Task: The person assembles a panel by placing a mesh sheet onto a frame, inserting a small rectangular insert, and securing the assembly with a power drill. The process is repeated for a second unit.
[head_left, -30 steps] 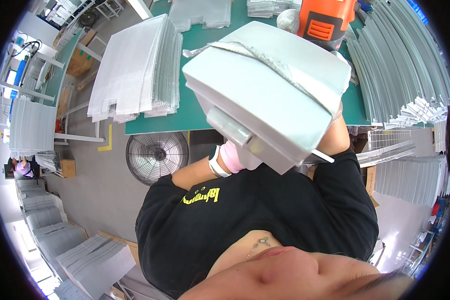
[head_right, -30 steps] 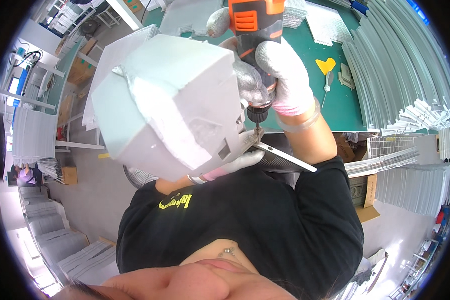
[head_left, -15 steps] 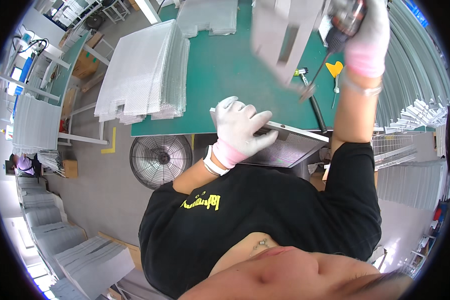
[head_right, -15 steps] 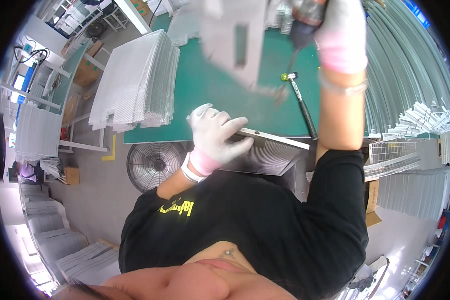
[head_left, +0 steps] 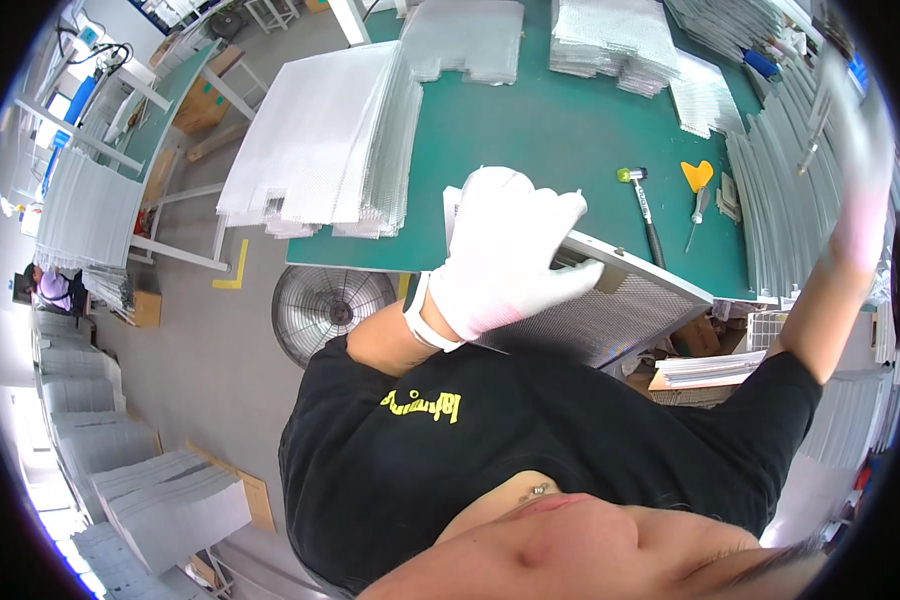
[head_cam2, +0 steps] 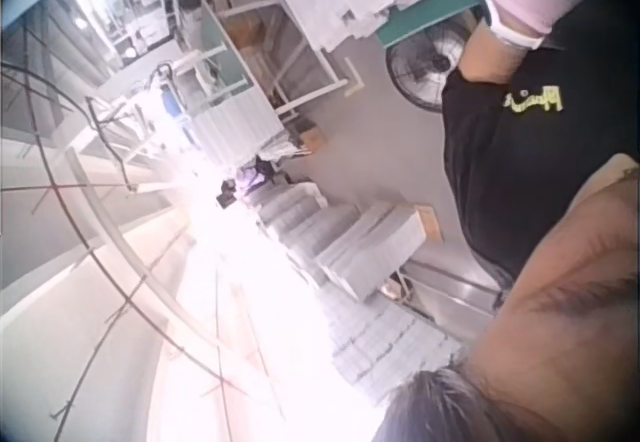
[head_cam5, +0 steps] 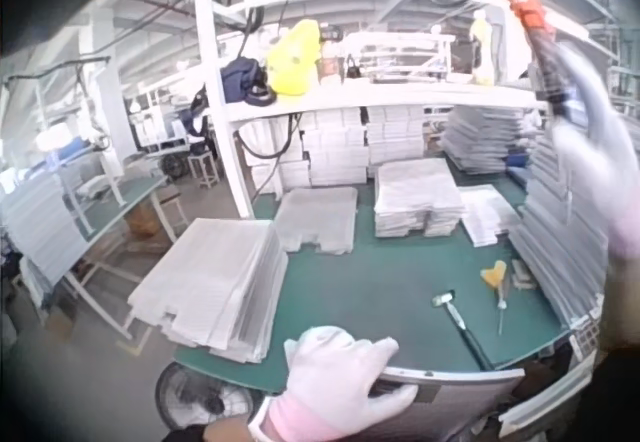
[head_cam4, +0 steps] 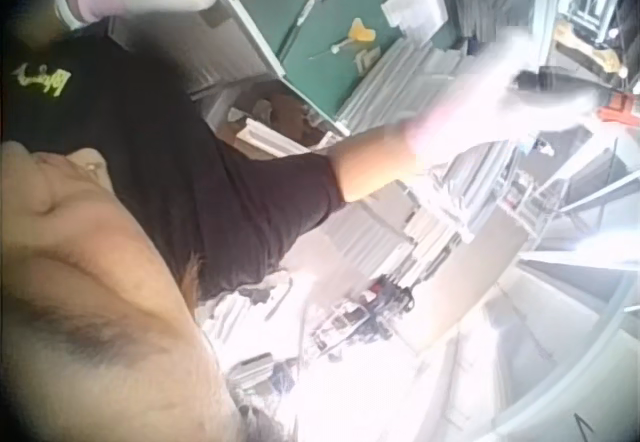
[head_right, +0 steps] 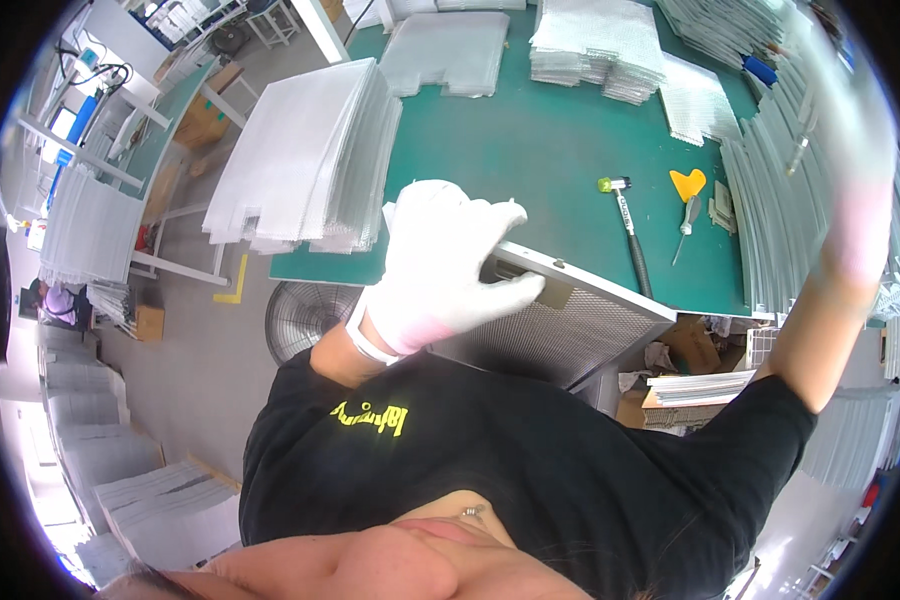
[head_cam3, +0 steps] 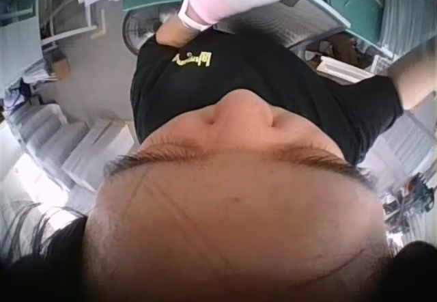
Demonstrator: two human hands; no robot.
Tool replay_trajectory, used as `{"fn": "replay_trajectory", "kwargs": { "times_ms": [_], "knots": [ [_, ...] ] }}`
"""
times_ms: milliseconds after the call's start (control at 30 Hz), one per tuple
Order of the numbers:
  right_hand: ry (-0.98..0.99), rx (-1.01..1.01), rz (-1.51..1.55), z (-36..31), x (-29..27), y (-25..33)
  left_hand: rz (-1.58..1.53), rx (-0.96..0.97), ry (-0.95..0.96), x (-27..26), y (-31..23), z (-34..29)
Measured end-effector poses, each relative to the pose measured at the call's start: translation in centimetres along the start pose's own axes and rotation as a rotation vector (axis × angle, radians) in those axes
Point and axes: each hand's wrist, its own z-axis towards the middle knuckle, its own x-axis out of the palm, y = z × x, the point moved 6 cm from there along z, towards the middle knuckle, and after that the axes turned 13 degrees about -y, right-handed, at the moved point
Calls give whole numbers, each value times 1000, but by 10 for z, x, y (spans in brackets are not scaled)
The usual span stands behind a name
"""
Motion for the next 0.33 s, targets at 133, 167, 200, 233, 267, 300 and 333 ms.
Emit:
{"fn": "replay_trajectory", "kwargs": {
  "times_ms": [133,167,200,233,267,300,333],
  "knots": [
    [1032,-19,91,-126,58,70,-96,57,-47,8,-14,6],
    [1015,-61,72,-142,58,72,-133,100,-59,11,-21,9],
    [994,-99,104,-149,54,68,-180,169,-116,9,-22,11],
    [957,-57,119,-147,42,58,-145,216,-141,-3,-16,15],
    [918,-25,135,-144,28,45,-99,260,-168,-15,-10,18],
    [803,55,236,-146,5,28,79,185,-431,-37,10,11],
    [768,90,179,-146,-11,24,224,154,-479,-55,37,11]
  ]
}}
